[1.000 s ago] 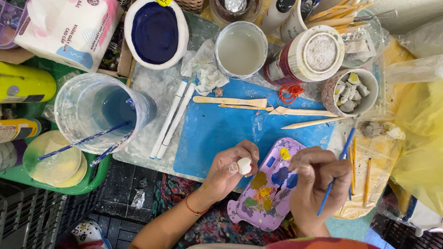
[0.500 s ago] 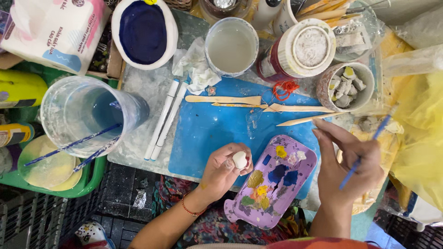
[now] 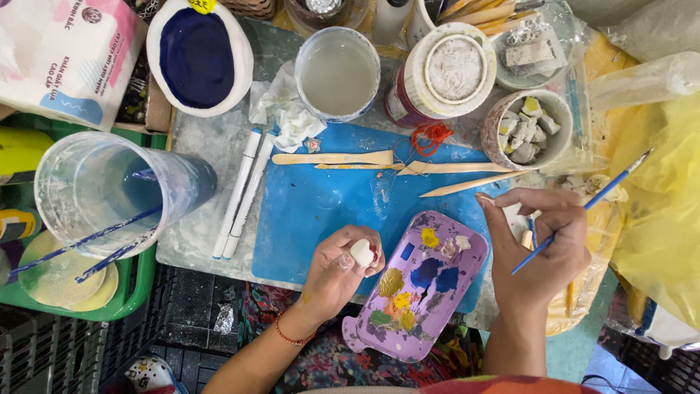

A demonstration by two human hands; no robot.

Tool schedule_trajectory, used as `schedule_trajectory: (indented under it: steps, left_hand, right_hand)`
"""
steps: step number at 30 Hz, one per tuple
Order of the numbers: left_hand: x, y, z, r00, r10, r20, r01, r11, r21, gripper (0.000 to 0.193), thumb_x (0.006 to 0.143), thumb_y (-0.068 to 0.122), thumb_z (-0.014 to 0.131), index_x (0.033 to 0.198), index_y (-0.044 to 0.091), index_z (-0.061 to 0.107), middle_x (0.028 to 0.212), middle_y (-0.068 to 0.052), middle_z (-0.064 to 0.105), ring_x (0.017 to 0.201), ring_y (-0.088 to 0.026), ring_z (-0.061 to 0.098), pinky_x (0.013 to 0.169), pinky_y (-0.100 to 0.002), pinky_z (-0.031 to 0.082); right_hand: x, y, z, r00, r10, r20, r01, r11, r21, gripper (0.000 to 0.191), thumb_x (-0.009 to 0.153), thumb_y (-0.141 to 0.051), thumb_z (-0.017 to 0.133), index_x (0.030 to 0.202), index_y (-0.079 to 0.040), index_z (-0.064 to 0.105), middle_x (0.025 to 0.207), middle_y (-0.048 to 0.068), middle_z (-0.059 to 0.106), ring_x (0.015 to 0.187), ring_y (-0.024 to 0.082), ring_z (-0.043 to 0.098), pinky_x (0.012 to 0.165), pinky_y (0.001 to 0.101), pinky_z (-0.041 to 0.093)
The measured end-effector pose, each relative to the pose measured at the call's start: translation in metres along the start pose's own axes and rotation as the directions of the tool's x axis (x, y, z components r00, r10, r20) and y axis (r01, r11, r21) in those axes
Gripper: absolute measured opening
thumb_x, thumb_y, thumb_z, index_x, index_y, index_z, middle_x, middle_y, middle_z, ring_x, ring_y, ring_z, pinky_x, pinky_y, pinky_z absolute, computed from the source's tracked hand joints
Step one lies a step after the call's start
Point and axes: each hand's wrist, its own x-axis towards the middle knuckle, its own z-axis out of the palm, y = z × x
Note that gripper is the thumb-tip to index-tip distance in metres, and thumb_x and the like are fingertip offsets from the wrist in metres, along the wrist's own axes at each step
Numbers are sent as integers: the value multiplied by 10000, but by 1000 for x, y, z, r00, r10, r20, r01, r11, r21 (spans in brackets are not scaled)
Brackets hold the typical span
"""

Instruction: The person paints a small clay heart with a brush and purple paint, then adds a red detail to the surface using a fine brush while holding the object by hand.

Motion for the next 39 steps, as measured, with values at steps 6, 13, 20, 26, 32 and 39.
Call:
schedule_trajectory:
  steps: [6,13,20,26,32,39]
  left_hand:
    - [-1,-2,-1,1000,18,-17,-18,1000,14,465,1000,415,723,1198,7,619,1054,-67,613,906,-152,509,783,-302,399]
    - [1,-2,1,999,51,11,-51,999,6,401,1026,400,712,1129,23,621,1043,-74,600,881,-149,479,786,-314,395]
    - [-1,-1,8,996,80,37,-81,996,38,381,1035,392,681,1072,21,601,959,-82,554,844,-182,466,737,-340,383]
    - [-5,-8,9,994,103,33,-102,994,-42,389,1028,370,695,1082,-3,600,957,-58,502,867,-173,425,737,-345,353]
    - [-10,-17,1,993,122,-6,-122,991,-61,455,984,383,721,1135,-29,601,965,-60,517,841,-162,421,712,-350,351]
    - [-12,-26,-24,991,131,-9,-131,987,-95,419,1013,339,696,1159,-46,621,960,-97,533,845,-174,430,698,-359,354]
  right_hand:
    - [-6,-1,-4,985,-173,-22,170,981,-91,583,910,40,925,913,-94,357,956,108,744,916,194,680,941,303,485]
    - [-13,4,-15,976,-219,-13,215,967,-135,564,1004,20,890,868,-118,360,954,46,780,884,147,739,946,293,368]
    - [-16,-9,-42,932,-362,-5,347,898,-271,519,925,45,864,855,-137,383,968,33,775,853,178,700,908,317,417]
    - [-3,-13,-116,908,-357,-219,180,805,-566,448,813,28,917,847,-109,492,868,36,743,873,245,692,1020,507,440]
    - [42,22,-196,895,-222,-386,-33,831,-555,346,877,-164,959,897,-83,623,745,-16,535,719,174,356,812,374,323]
    - [40,87,-245,948,-253,-192,24,657,-753,84,1012,-132,743,1002,-76,682,860,-25,611,746,150,398,959,311,333]
